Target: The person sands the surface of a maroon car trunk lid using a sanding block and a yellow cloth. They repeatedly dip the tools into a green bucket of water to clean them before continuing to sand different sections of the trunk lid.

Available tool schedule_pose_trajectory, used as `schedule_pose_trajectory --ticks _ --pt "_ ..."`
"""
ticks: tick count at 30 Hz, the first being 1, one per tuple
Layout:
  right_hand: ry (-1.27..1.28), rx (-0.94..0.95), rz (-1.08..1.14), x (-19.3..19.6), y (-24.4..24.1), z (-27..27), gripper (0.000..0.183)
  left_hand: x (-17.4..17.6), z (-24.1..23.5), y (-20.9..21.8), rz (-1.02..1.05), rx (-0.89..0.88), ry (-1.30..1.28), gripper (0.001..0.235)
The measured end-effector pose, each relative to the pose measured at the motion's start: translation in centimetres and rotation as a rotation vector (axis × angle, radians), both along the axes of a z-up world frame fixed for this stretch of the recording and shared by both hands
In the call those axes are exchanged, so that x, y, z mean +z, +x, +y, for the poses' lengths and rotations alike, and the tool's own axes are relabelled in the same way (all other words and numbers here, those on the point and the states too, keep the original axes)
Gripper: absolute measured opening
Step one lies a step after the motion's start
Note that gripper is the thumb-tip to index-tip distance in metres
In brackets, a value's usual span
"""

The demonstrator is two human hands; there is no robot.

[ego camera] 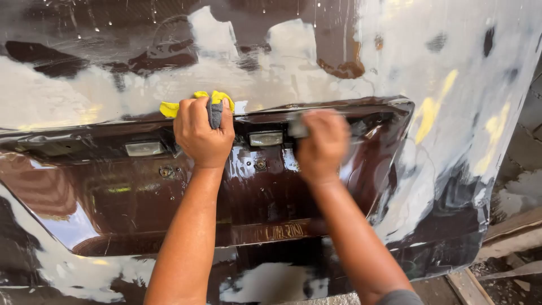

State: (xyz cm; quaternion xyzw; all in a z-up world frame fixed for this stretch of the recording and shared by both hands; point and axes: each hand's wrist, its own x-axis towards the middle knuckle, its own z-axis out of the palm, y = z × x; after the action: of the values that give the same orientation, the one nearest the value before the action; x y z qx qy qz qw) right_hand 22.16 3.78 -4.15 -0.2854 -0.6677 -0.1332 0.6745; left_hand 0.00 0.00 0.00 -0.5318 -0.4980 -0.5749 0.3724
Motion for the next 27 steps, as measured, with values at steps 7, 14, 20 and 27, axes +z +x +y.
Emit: schedule_pose_trajectory --ticks 7,14,20,27 --pt "0.118 0.122 -0.394 3.1 -1.9 -2.6 0.03 0.0 -0.5 -0.3 0.041 -0.007 -0.01 0.029" --pt "-0.045 -0.179 0.013 -0.8 8.6 1.8 0.031 -0.3 -0.2 -0.2 0.008 -0.005 -0.007 0.028" --pt "0.052 0.014 -0.064 1.4 -3.5 -1.8 0.03 0.0 -0.3 -0.1 0.008 -0.018 -0.001 0.027" --pt "0.018 0.045 -0.273 1.5 0.2 -1.2 0.03 -0.7 0.0 -0.7 0.045 -0.022 -0.025 0.029"
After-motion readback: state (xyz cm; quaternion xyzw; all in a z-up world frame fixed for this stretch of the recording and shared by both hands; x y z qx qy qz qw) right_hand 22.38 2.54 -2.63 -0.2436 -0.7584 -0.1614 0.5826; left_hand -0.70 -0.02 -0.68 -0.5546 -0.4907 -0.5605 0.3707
